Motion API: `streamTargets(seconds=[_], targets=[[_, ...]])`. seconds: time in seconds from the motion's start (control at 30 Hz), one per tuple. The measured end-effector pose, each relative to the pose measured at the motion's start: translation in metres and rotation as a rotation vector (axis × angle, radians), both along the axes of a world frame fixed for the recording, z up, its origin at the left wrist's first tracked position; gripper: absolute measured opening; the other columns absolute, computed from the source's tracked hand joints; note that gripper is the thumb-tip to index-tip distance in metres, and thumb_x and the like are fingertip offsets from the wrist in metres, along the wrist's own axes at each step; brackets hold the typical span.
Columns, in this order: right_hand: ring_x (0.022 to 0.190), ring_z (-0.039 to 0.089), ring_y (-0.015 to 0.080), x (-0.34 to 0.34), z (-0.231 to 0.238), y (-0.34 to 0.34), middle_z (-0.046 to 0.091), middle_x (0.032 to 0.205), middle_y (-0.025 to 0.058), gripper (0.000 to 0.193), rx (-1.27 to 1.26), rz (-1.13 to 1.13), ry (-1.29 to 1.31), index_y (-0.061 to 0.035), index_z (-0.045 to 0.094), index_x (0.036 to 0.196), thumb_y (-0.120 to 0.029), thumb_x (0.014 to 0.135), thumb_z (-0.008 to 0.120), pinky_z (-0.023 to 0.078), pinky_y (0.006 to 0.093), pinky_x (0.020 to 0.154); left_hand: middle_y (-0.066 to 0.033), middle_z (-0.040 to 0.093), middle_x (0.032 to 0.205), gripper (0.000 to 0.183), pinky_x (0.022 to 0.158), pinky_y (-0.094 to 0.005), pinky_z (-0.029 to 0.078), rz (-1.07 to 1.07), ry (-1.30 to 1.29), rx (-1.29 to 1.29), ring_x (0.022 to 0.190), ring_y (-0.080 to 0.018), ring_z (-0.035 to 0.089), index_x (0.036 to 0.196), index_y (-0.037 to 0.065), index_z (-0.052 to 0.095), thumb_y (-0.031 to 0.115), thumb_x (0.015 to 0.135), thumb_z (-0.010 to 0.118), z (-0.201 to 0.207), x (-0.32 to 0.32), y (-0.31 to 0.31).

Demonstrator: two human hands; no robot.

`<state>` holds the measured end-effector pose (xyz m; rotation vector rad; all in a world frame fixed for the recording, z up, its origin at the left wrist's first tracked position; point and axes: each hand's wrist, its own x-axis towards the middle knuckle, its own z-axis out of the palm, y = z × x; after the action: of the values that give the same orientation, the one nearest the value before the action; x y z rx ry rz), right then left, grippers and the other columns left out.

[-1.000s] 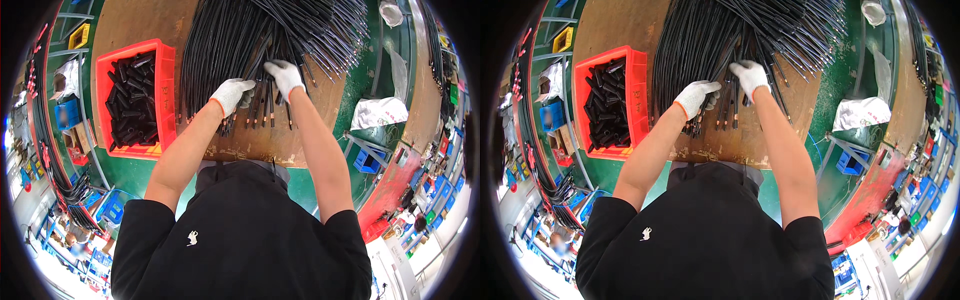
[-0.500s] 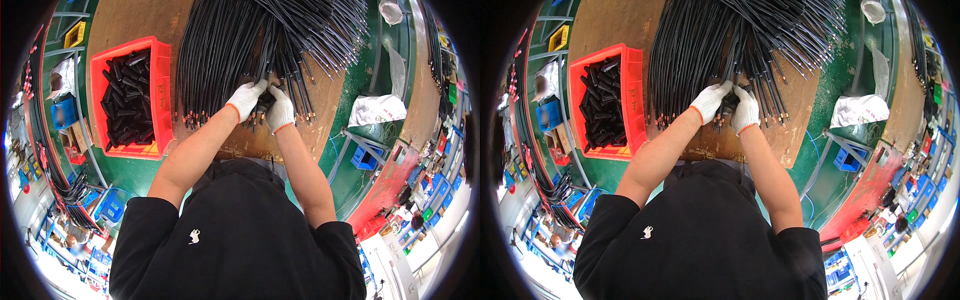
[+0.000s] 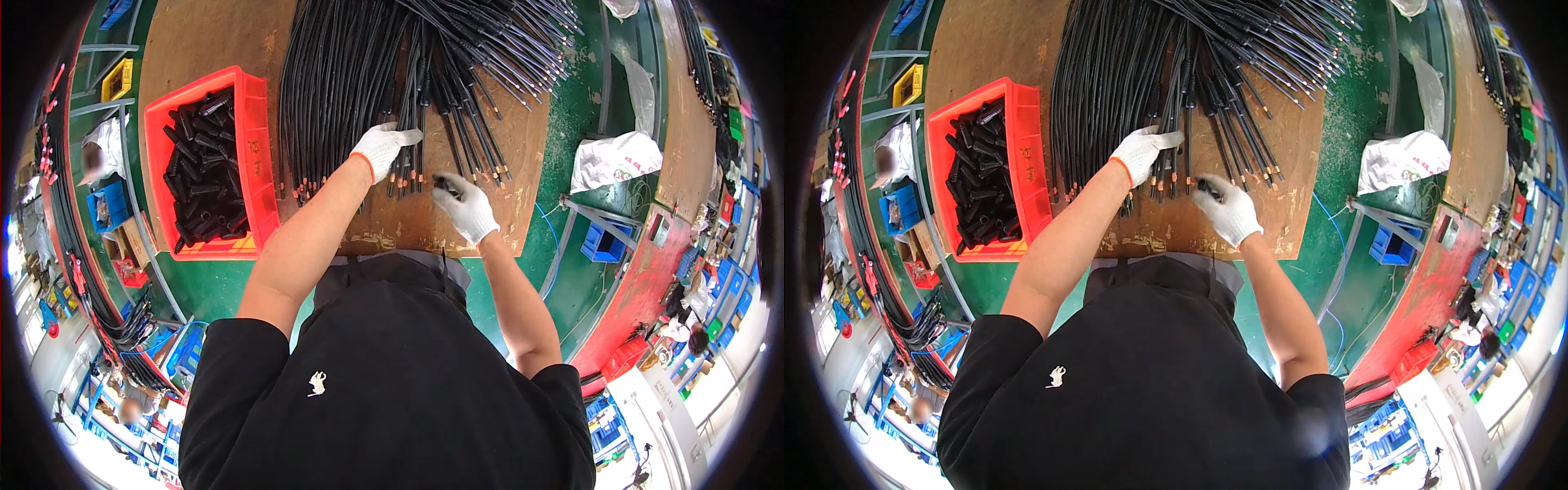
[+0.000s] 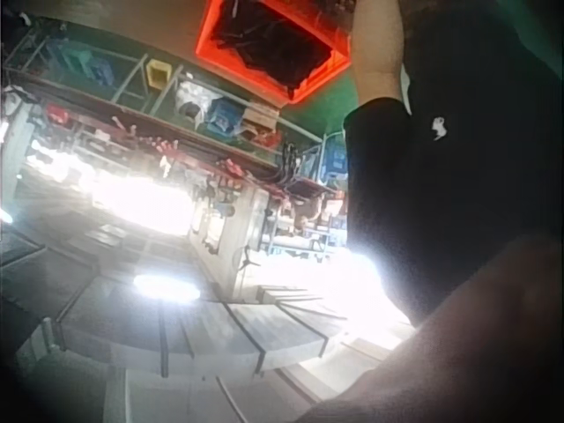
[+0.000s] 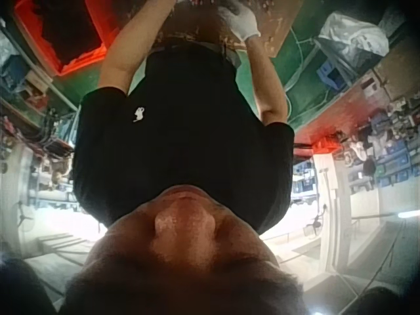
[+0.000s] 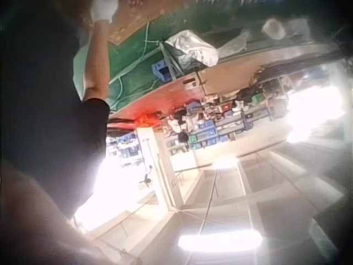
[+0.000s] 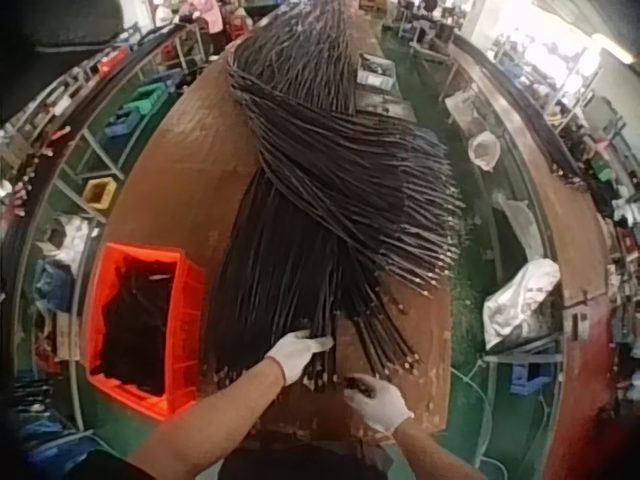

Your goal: The worker attaches protective rubber sleeves or covers onto the metal tips of thick black industrial cables.

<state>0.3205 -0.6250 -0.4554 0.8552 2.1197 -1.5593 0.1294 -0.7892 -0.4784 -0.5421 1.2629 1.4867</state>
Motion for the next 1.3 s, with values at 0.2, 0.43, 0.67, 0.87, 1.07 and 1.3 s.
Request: streamTargets(seconds=[0.2, 0.43, 0.67, 0.87, 1.07, 1.3], targets=[[0.088, 0.074, 0.0193, -0.002, 0.037, -0.019, 0.079, 0.11, 0.0165, 0.061, -0.11, 0.071, -0.14, 0.0006, 0.067, 0.144, -0.03, 0.094, 0.081, 0.059, 0.0346, 0.085, -0.0066, 0.072, 0.084, 0.029, 0.051, -0.0309, 0.053, -0.007, 0.078, 0.037, 0.057, -0.0138, 0.062, 0.115, 0.002, 0.067, 0.015, 0.095, 0.083, -0.002, 0.001, -0.001], [0.086, 0.074, 0.0193, -0.019, 0.046, -0.022, 0.079, 0.107, 0.0178, 0.063, 0.001, 0.165, -0.141, 0.0017, 0.066, 0.145, -0.035, 0.095, 0.079, 0.058, 0.0344, 0.082, -0.0041, 0.072, 0.083, 0.012, 0.058, -0.0294, 0.055, 0.052, 0.099, 0.033, 0.059, -0.0137, 0.063, 0.101, 0.005, 0.072, 0.012, 0.097, 0.081, -0.003, 0.005, 0.006], [0.085, 0.069, 0.0167, -0.045, 0.019, -0.019, 0.079, 0.103, 0.0115, 0.051, -0.195, -0.015, -0.117, 0.0047, 0.071, 0.138, -0.031, 0.101, 0.075, 0.057, 0.0327, 0.08, -0.0065, 0.075, 0.09, 0.016, 0.062, -0.0304, 0.058, 0.007, 0.079, 0.069, 0.064, -0.0131, 0.067, 0.105, 0.006, 0.074, 0.017, 0.097, 0.083, -0.007, 0.003, 0.004], [0.102, 0.075, 0.0269, -0.127, 0.005, -0.01, 0.08, 0.116, 0.0211, 0.057, 0.021, 0.063, -0.063, 0.0051, 0.074, 0.13, -0.04, 0.096, 0.077, 0.058, 0.0377, 0.093, -0.0055, 0.07, 0.091, 0.025, 0.061, -0.0301, 0.055, 0.042, 0.125, 0.021, 0.068, -0.0136, 0.065, 0.108, 0.005, 0.069, 0.029, 0.105, 0.074, 0.004, -0.006, -0.014], [0.131, 0.069, 0.038, -0.233, -0.022, 0.014, 0.073, 0.135, 0.0263, 0.065, 0.306, 0.06, 0.054, 0.0024, 0.071, 0.137, -0.045, 0.092, 0.076, 0.052, 0.0407, 0.111, -0.0028, 0.066, 0.082, 0.024, 0.055, -0.0296, 0.048, -0.003, 0.181, -0.008, 0.062, -0.0114, 0.061, 0.096, 0.005, 0.067, 0.026, 0.105, 0.072, 0.019, -0.027, -0.038], [0.113, 0.074, 0.0391, -0.226, -0.026, -0.013, 0.078, 0.121, 0.0212, 0.031, 0.45, -0.011, 0.251, -0.0075, 0.079, 0.117, -0.03, 0.099, 0.068, 0.057, 0.0439, 0.099, -0.0028, 0.063, 0.076, 0.028, 0.056, -0.0304, 0.048, -0.067, 0.204, -0.085, 0.061, -0.0117, 0.056, 0.093, 0.005, 0.067, 0.029, 0.106, 0.068, 0.011, -0.029, -0.049]])
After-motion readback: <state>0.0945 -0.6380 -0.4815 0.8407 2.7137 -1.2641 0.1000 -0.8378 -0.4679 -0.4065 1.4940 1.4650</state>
